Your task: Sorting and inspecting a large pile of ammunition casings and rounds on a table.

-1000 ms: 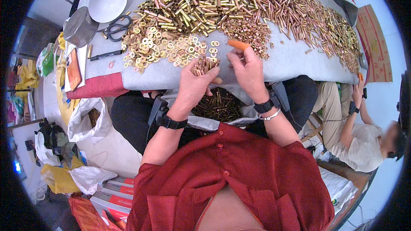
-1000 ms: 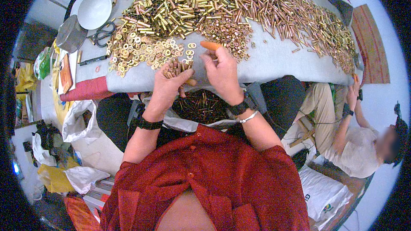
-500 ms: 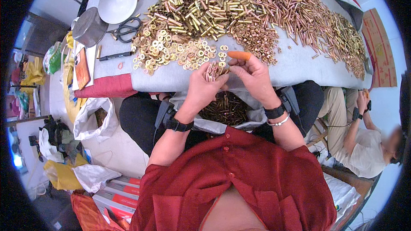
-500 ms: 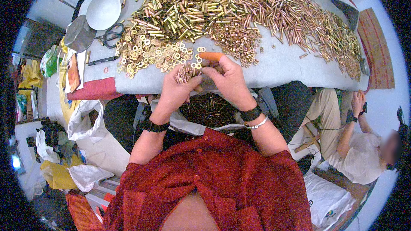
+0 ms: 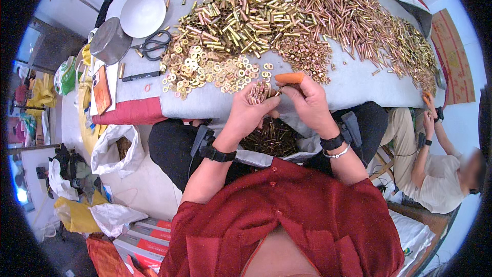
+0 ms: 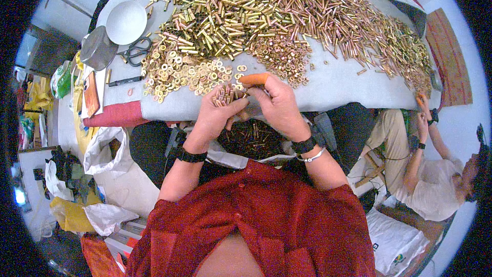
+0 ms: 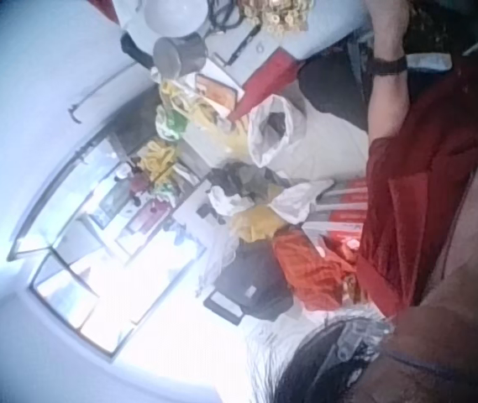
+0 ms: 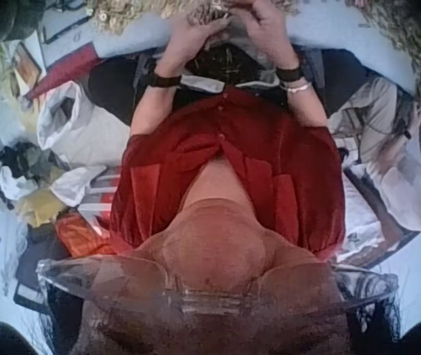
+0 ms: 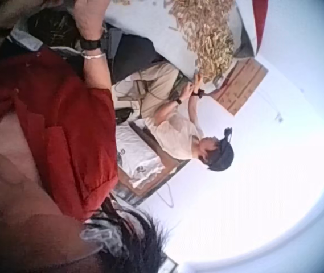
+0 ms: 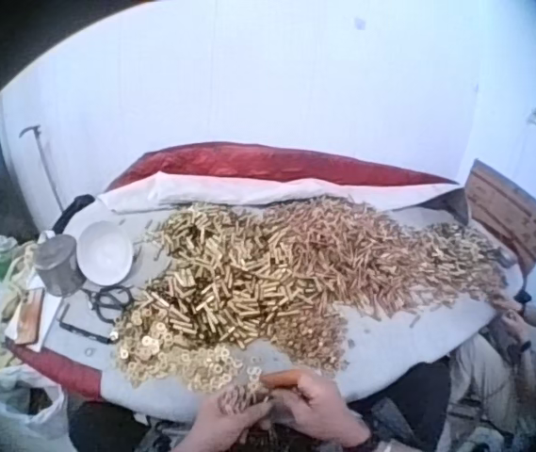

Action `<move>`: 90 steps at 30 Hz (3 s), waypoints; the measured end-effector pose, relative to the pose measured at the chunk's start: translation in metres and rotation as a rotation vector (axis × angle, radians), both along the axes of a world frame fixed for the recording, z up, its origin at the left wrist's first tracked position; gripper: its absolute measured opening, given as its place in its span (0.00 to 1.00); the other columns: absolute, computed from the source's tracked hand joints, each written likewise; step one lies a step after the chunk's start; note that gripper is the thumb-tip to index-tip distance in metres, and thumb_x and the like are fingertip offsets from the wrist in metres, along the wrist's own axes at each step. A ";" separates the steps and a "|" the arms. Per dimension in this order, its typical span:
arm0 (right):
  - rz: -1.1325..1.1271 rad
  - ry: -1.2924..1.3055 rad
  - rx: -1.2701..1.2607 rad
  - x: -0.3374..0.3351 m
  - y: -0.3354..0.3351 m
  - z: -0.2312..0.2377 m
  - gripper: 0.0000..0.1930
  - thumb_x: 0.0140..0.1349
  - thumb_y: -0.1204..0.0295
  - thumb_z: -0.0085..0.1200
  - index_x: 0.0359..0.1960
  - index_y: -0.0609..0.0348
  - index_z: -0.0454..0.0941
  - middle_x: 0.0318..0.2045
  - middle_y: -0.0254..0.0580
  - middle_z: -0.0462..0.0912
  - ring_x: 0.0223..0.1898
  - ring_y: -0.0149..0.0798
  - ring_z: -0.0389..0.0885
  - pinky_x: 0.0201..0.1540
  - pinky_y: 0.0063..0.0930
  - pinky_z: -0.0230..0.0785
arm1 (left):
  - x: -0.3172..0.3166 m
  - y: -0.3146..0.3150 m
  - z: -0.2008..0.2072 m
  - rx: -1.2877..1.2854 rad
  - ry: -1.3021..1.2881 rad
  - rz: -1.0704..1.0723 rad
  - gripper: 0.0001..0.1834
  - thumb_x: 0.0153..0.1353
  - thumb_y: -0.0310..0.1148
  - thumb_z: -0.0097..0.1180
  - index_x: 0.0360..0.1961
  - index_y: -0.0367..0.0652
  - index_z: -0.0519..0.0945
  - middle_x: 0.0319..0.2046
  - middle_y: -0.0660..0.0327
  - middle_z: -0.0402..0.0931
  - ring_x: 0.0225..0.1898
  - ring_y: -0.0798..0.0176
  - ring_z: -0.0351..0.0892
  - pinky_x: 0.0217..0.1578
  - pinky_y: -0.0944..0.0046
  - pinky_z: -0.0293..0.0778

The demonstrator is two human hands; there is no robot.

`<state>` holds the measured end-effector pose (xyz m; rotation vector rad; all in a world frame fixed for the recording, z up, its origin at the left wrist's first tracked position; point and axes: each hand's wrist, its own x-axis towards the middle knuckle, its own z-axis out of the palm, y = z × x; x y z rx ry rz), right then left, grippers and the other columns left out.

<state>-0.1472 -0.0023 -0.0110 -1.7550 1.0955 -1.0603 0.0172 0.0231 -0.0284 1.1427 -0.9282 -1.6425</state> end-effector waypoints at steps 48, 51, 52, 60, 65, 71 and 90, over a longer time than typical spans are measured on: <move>-0.033 -0.477 0.365 0.021 -0.004 -0.001 0.26 0.66 0.50 0.43 0.32 0.64 0.80 0.26 0.40 0.80 0.35 0.32 0.76 0.42 0.26 0.67 | 0.003 -0.004 -0.003 0.004 0.166 0.038 0.12 0.56 0.27 0.60 0.40 0.37 0.74 0.25 0.63 0.78 0.18 0.73 0.77 0.08 0.78 0.60; 0.243 -0.807 0.597 -0.016 -0.015 -0.041 0.37 0.66 0.41 0.28 0.45 0.67 0.75 0.40 0.45 0.79 0.42 0.38 0.76 0.49 0.33 0.65 | 0.000 -0.004 0.006 -0.015 0.289 0.109 0.10 0.57 0.27 0.59 0.38 0.37 0.75 0.27 0.61 0.78 0.19 0.71 0.77 0.08 0.78 0.60; 0.449 -0.981 0.548 -0.029 -0.019 -0.060 0.38 0.66 0.41 0.27 0.51 0.67 0.73 0.46 0.46 0.78 0.45 0.39 0.75 0.50 0.34 0.64 | 0.002 -0.004 0.007 -0.006 0.297 0.111 0.09 0.57 0.27 0.59 0.38 0.37 0.74 0.28 0.60 0.78 0.19 0.71 0.78 0.08 0.78 0.60; 0.032 -0.754 0.648 0.003 0.000 -0.030 0.36 0.68 0.43 0.24 0.41 0.64 0.77 0.35 0.42 0.81 0.38 0.38 0.76 0.47 0.34 0.64 | 0.002 0.000 0.004 0.002 0.262 0.098 0.10 0.56 0.27 0.60 0.39 0.37 0.75 0.25 0.61 0.78 0.18 0.70 0.78 0.08 0.77 0.62; -0.038 -0.387 0.418 0.004 -0.008 -0.016 0.20 0.67 0.57 0.42 0.43 0.62 0.78 0.32 0.39 0.81 0.34 0.32 0.76 0.36 0.25 0.68 | 0.001 0.000 0.001 -0.050 -0.087 0.031 0.12 0.55 0.31 0.63 0.37 0.38 0.75 0.23 0.64 0.77 0.18 0.75 0.74 0.12 0.77 0.64; -0.205 0.314 -0.291 0.029 -0.058 -0.027 0.08 0.54 0.69 0.58 0.35 0.58 0.79 0.29 0.41 0.78 0.35 0.39 0.76 0.37 0.29 0.69 | -0.004 0.008 -0.004 -0.062 -0.224 -0.107 0.11 0.54 0.32 0.63 0.34 0.38 0.76 0.22 0.67 0.75 0.18 0.76 0.72 0.17 0.74 0.67; -0.093 0.429 -0.403 -0.013 -0.027 -0.018 0.11 0.55 0.82 0.51 0.40 0.58 0.78 0.34 0.45 0.71 0.39 0.47 0.70 0.41 0.33 0.66 | 0.008 0.001 0.002 0.238 0.066 -0.014 0.12 0.55 0.32 0.60 0.39 0.39 0.75 0.25 0.61 0.78 0.18 0.71 0.77 0.09 0.76 0.60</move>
